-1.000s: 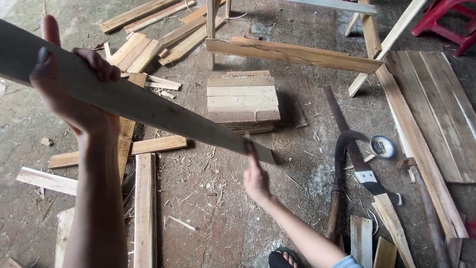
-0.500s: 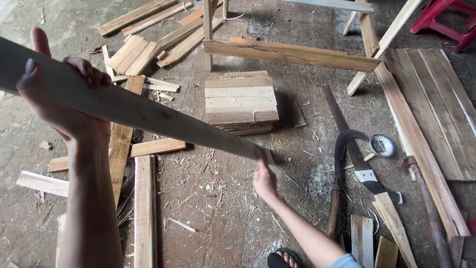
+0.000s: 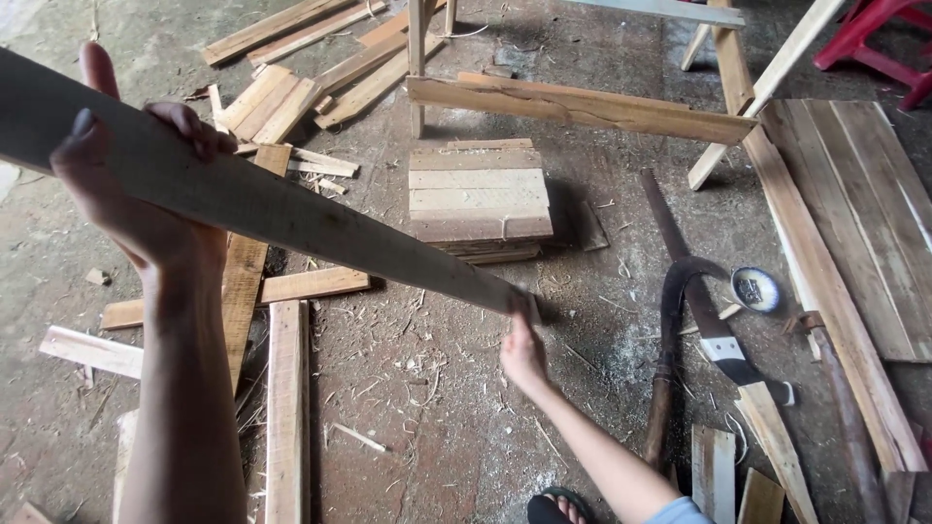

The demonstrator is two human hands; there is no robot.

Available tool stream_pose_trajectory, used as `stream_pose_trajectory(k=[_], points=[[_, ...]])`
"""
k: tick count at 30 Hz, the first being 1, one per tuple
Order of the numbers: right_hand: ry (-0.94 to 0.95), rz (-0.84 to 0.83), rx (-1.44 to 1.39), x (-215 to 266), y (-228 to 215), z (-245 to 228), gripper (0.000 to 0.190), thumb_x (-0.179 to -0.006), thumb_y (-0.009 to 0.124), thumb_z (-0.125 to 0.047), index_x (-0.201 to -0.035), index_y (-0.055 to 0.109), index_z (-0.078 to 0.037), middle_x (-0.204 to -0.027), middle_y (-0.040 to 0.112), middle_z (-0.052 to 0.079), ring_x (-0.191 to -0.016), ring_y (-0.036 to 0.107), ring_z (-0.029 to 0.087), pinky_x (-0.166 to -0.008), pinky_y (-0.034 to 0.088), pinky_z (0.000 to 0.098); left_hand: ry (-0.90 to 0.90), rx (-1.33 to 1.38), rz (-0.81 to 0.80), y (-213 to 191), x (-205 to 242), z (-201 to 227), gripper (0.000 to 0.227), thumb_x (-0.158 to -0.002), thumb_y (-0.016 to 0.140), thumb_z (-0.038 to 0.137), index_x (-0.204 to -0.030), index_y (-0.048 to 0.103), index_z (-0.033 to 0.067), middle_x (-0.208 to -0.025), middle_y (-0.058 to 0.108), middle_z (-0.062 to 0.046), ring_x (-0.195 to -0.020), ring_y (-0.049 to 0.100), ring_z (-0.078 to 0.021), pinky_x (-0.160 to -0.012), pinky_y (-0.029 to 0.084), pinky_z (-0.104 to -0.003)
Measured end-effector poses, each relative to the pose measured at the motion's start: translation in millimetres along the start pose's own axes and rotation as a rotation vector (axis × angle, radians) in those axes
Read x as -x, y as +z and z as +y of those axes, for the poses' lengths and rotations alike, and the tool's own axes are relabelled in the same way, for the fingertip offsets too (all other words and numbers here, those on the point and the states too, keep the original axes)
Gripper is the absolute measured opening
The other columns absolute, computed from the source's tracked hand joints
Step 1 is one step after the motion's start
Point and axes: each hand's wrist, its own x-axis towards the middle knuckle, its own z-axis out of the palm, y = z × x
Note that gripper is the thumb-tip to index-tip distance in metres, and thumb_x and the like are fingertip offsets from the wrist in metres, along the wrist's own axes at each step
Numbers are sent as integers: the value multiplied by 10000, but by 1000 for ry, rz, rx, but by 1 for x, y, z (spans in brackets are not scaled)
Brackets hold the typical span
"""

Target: The person holds a long wooden plank in one hand and repeatedly shaves along its edge with a small blade held in the other hand, working along the length of the plank. Near the end the person sets the plank down on the floor among wood scraps and reaches toward a sickle lying on the ground.

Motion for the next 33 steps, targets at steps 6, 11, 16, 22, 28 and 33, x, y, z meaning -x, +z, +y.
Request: stream_pose_trajectory(k=[6, 11, 16, 22, 28, 33], points=[[716, -293, 154, -28, -4, -1, 747, -891, 440, 81, -1530, 139, -163, -1109, 560, 181, -439, 463, 122, -331, 399, 202, -57, 20, -73, 8, 2, 1, 1027, -803, 562, 465, -1732, 268, 140, -840, 744, -25, -746, 715, -128, -762, 612, -304], [-313, -108, -372, -73, -47, -193, 972, -771, 424, 269, -1525, 34, -204, -1611, 20, 198, -1171, 599, 346, -476, 590, 159, -72, -46, -48, 24, 4, 4, 979, -787, 504, 487, -1693, 384, 138, -829, 701, -24, -802, 718, -134, -819, 616, -340], [-381, 9, -233, -64, -13, -153, 772, -894, 382, 176, -1522, 101, -174, -1580, 164, 253, -581, 574, 139, -349, 482, 160, -70, -42, -27, 12, 7, 6, 957, -797, 517, 463, -1679, 358, 126, -816, 697, -16, -784, 714, -146, -804, 589, -347], [94, -88, 197, -24, 5, 30, 773, -872, 451, 131, -1493, 65, -121, -1541, 132, 262, -482, 562, 169, -341, 497, 197, -93, -43, -7, 5, 7, 7, 1010, -754, 549, 461, -1675, 323, 113, -821, 724, -15, -784, 738, -167, -779, 553, -334], [-40, -32, -15, -45, -4, -52, 813, -846, 444, 171, -1505, 71, -126, -1345, 244, 241, -612, 608, 212, -348, 477, 192, -92, 29, -10, 15, 3, 4, 938, -776, 540, 419, -1641, 382, 95, -829, 736, -46, -787, 725, -178, -773, 570, -343], [-292, -7, -130, -46, -8, -64, 882, -823, 400, 228, -1522, 67, -194, -1608, 64, 131, -563, 597, 115, -368, 476, 132, -85, -28, -15, 8, 4, 6, 1006, -756, 550, 437, -1673, 328, 88, -889, 745, -50, -864, 756, -187, -815, 607, -350]])
